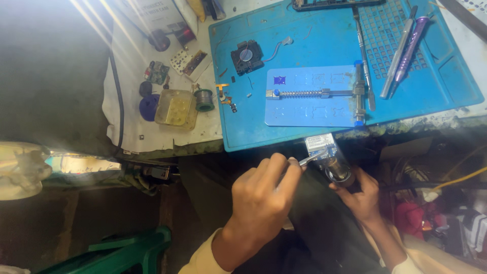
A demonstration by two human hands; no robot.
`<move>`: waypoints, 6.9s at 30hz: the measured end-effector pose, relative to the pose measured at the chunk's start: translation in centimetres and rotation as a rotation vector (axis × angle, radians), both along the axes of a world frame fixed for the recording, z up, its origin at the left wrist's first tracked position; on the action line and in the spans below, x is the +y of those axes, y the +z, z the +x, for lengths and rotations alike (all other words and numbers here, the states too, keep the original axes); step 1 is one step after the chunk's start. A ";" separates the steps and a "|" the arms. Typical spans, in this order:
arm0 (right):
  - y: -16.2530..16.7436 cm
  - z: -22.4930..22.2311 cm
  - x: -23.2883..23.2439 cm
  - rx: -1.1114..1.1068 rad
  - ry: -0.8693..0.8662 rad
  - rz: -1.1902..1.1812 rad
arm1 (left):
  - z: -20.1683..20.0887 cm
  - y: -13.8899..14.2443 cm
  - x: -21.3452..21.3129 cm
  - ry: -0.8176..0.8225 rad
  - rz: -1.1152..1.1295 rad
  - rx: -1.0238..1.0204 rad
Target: The person works at a repair bench on a small circuit board, holding it with tweezers while using a soldering iron on its contacts, then places the board on the mat. They then pick up a small cooling fan and use a metal tool to pry and work around its edge, turning it over in their hands.
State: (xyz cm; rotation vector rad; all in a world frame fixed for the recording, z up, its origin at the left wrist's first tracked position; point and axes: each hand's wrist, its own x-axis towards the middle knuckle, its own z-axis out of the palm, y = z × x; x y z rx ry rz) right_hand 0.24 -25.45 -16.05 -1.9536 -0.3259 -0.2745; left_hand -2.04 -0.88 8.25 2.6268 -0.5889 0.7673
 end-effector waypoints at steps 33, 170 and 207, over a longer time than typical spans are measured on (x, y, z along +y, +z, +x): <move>-1.3 -0.1 -0.6 0.012 -0.012 0.015 | 1.4 1.3 0.8 -0.040 -0.081 0.139; 0.7 0.6 -0.1 0.045 -0.034 -0.012 | 5.0 1.7 2.6 -0.174 -0.486 0.793; 0.4 1.0 -0.5 0.068 -0.054 -0.016 | 1.4 2.5 8.1 0.251 -0.431 0.511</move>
